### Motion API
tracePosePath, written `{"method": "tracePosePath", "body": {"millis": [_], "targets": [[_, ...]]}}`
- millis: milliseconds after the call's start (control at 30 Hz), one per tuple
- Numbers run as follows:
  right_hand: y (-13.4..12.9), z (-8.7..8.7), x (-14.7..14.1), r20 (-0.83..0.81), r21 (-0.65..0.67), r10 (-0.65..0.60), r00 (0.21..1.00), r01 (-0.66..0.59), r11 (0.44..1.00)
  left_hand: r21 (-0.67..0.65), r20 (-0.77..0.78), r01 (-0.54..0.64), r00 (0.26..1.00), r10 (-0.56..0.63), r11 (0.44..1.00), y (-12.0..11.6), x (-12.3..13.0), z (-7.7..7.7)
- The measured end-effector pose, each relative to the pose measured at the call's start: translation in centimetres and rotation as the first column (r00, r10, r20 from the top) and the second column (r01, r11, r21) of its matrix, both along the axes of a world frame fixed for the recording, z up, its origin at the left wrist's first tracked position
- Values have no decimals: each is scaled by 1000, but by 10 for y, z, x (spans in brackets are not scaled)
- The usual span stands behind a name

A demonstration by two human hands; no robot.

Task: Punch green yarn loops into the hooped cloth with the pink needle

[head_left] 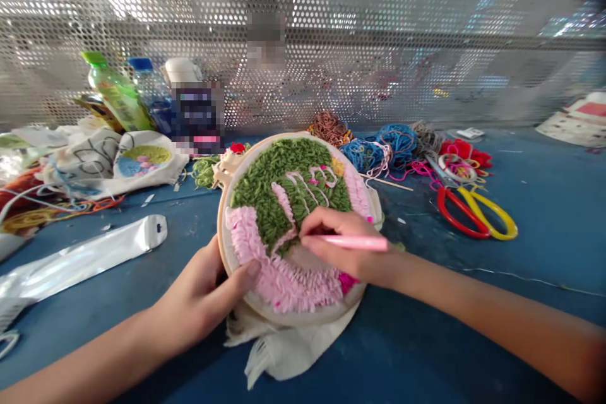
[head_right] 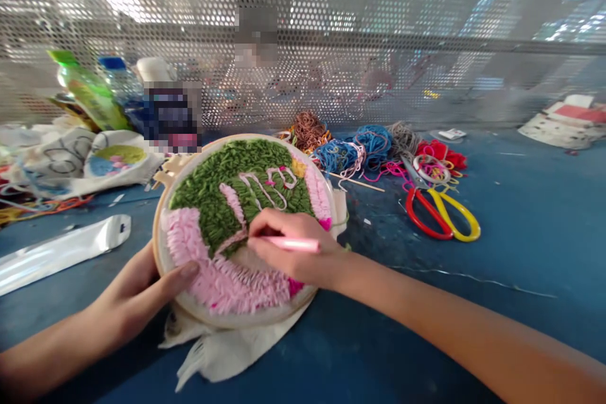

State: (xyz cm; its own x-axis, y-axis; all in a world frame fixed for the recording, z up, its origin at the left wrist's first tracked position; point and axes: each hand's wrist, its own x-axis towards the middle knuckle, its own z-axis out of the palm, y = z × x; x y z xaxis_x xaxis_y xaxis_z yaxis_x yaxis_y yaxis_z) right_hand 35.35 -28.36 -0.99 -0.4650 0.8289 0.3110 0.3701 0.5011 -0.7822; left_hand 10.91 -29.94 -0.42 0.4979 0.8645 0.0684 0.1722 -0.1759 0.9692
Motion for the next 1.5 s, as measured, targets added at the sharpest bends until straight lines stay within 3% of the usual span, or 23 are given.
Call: {"method": "tracePosePath", "body": {"millis": [100,167,267,467,567,700,800,867,967,1033,1133,1300,1500], "targets": [[5,-3,9,-312,-230,-65,948,-9,973,-72,1,-7,1000,7,997,9,-3,-6],[7,-5,13,-473,-255,-103,875,-24,967,-93,1,-10,1000,10,996,13,-5,-8],[7,-8,14,-561,-260,-121,819,-35,965,-85,5,5,1000,-5,996,12,-5,-7],[7,-11,16,-584,-221,-108,804,-29,975,-85,27,18,1000,-16,996,8,-3,-4],[6,-9,15,-520,-198,-87,850,-20,980,-82,30,-18,999,20,996,4,0,-2],[-1,0,4,-110,-43,6,994,-11,999,-36,30,-26,999,27,999,-2,2,1],[-3,2,-3,87,71,45,995,-51,996,-34,37,-10,999,11,999,-2,1,0],[-1,0,-2,18,-35,33,999,-32,999,-106,57,-8,998,14,994,1,0,-2],[5,-5,6,-280,-255,-14,960,-60,965,-218,79,-24,996,42,976,9,-1,-7],[9,-8,12,-474,-287,-66,878,-83,954,-227,75,-26,996,44,974,12,-3,-10],[10,-9,16,-612,-300,-145,777,-59,952,-208,61,-23,997,37,978,13,-5,-11],[10,-11,16,-624,-325,-183,760,-39,945,-196,30,-61,997,68,979,10,-3,-8],[6,-8,14,-494,-275,-124,861,-19,961,-144,2,-79,997,80,986,4,0,-1]]}}
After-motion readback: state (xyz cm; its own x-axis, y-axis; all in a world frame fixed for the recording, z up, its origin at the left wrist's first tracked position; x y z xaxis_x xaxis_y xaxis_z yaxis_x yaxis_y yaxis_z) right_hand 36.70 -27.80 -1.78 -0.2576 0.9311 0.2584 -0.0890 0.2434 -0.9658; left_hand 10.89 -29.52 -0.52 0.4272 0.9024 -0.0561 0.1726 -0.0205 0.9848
